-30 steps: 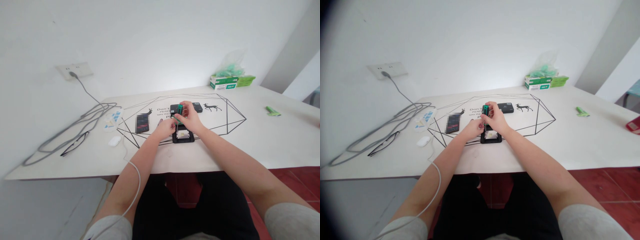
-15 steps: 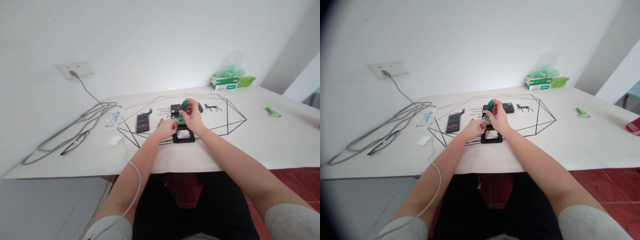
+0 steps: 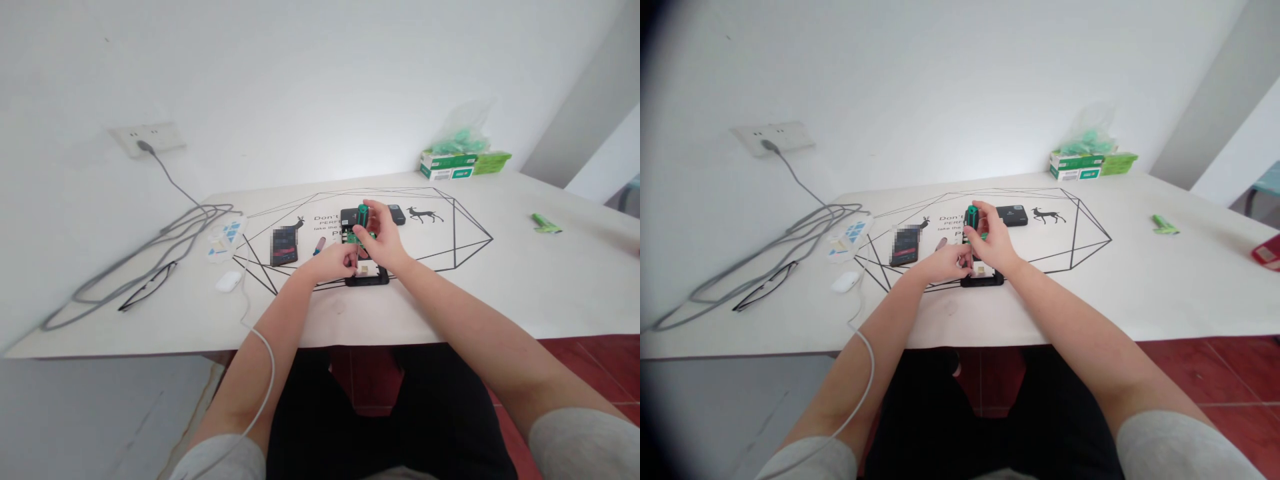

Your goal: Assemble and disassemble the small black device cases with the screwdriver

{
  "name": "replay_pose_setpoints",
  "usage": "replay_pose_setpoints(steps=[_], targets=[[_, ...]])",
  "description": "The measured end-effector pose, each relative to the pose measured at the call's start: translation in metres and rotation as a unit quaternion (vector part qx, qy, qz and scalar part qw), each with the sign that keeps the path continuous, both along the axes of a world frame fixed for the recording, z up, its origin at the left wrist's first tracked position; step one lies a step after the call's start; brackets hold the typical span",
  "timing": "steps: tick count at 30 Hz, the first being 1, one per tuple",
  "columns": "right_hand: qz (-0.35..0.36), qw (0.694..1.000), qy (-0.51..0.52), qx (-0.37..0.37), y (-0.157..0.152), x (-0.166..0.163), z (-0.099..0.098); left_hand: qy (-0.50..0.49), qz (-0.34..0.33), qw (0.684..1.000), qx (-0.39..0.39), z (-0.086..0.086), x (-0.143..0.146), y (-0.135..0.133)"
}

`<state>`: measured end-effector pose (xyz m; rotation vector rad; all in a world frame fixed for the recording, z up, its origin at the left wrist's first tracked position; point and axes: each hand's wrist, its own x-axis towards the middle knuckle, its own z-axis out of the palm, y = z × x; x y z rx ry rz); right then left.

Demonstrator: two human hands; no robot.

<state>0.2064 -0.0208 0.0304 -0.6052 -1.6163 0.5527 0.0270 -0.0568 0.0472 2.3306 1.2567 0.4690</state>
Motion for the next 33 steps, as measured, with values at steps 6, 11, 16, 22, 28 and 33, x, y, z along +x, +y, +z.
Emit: replay_pose_setpoints(steps=[6, 11, 16, 22, 28, 33], targets=[[-0.006, 0.999, -0.047, 0.004, -0.009, -0.002, 0.003, 0.021, -0.041, 0.999, -0.029, -0.003, 0.000, 0.001], [0.002, 0.998, -0.055, 0.010, -0.011, -0.002, 0.003, 0.016, -0.049, 0.998, -0.033, -0.004, -0.001, 0.003], [0.004, 0.997, -0.067, 0.029, -0.012, -0.003, 0.002, 0.047, -0.038, 0.998, -0.030, 0.000, 0.001, 0.000], [0.015, 0.997, -0.061, 0.053, -0.006, -0.004, -0.007, 0.078, -0.046, 0.995, -0.044, 0.002, 0.000, 0.002], [0.044, 0.995, -0.055, 0.072, -0.003, -0.007, -0.010, 0.067, -0.056, 0.996, -0.029, 0.003, 0.000, 0.001], [0.082, 0.992, -0.049, 0.081, -0.007, -0.004, -0.007, 0.080, -0.050, 0.995, -0.041, 0.004, 0.001, 0.000]])
